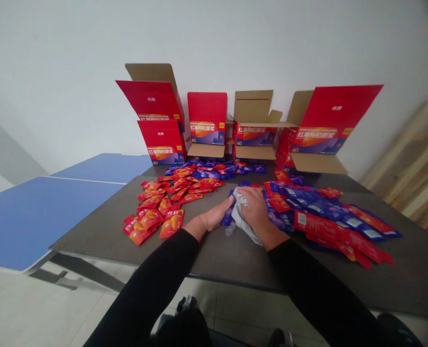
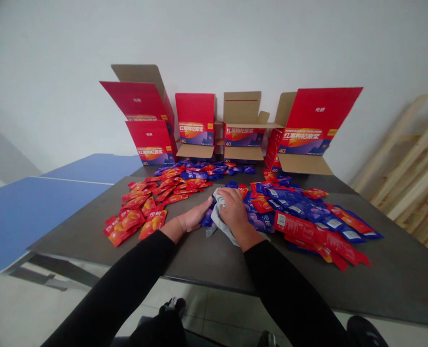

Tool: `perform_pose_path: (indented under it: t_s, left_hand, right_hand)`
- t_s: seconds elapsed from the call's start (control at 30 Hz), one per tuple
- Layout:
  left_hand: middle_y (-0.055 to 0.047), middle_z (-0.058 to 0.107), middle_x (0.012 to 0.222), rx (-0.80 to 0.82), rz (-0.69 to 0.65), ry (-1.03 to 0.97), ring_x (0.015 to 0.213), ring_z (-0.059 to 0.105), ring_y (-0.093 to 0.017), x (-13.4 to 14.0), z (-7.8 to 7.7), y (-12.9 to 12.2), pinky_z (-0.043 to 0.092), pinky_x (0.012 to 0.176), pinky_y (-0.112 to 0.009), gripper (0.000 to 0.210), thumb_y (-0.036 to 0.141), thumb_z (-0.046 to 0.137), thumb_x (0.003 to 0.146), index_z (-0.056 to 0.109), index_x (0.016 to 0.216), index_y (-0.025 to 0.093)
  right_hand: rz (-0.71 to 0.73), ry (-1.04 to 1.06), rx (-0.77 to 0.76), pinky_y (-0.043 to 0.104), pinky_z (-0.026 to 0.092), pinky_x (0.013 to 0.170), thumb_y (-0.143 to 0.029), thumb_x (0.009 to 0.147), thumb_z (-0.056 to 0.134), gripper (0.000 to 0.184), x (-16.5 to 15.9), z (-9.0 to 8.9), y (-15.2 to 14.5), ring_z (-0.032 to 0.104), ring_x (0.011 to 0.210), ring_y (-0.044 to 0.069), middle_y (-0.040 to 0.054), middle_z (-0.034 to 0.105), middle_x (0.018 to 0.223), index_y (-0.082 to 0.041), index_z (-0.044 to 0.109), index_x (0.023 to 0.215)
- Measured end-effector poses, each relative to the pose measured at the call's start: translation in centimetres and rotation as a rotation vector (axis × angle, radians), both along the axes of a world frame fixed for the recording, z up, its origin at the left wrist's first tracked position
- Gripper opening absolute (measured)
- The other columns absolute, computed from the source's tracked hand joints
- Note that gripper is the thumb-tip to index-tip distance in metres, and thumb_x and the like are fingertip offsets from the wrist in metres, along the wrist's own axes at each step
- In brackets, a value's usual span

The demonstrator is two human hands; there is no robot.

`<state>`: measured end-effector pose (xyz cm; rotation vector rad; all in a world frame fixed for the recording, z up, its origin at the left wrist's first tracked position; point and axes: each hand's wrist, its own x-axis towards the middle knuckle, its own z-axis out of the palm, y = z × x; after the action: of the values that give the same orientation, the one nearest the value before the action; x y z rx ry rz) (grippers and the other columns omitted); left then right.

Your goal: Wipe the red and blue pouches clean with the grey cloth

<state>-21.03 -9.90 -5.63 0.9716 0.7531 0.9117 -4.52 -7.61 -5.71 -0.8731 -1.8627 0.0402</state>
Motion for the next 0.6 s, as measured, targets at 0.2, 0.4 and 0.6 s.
perform_pose_path:
  t_s: [0.2, 0.4, 0.6]
  left_hand:
    - [-0.005, 0.067, 0.080, 0.087, -0.056, 0.026, 0.063, 0.064, -0.014, -0.6, -0.3, -0.1, 0.053, 0.056, -0.022, 0.040, 0.042, 0.079, 0.083, 0.063, 0.109, 0.017]
    - [-0.008, 0.068, 0.091, -0.023, -0.030, -0.055, 0.071, 0.070, -0.019, -0.7, 0.9, -0.1, 0.058, 0.059, -0.030, 0.033, 0.034, 0.071, 0.089, 0.060, 0.116, 0.018]
    - [-0.005, 0.068, 0.082, -0.101, 0.326, -0.182, 0.060, 0.065, -0.013, -0.6, 1.5, 1.4, 0.056, 0.062, -0.025, 0.012, 0.025, 0.057, 0.098, 0.063, 0.104, 0.016]
  right_hand:
    - [-0.146, 0.080, 0.009, 0.049, 0.047, 0.104, -0.004, 0.071, 0.050, 0.047, 1.0, 0.0, 1.2, 0.058, 0.108, 0.028, 0.0089, 0.068, 0.111, -0.022, 0.070, 0.109]
    - [-0.190, 0.157, -0.010, 0.050, 0.050, 0.103, -0.005, 0.072, 0.049, 0.045, 1.7, 0.2, 1.6, 0.061, 0.107, 0.028, 0.0121, 0.065, 0.111, -0.019, 0.070, 0.108]
    - [0.188, -0.020, 0.037, 0.047, 0.053, 0.102, -0.002, 0.063, 0.049, 0.059, 0.6, -0.3, 0.4, 0.062, 0.111, 0.026, 0.0071, 0.067, 0.116, -0.025, 0.070, 0.114]
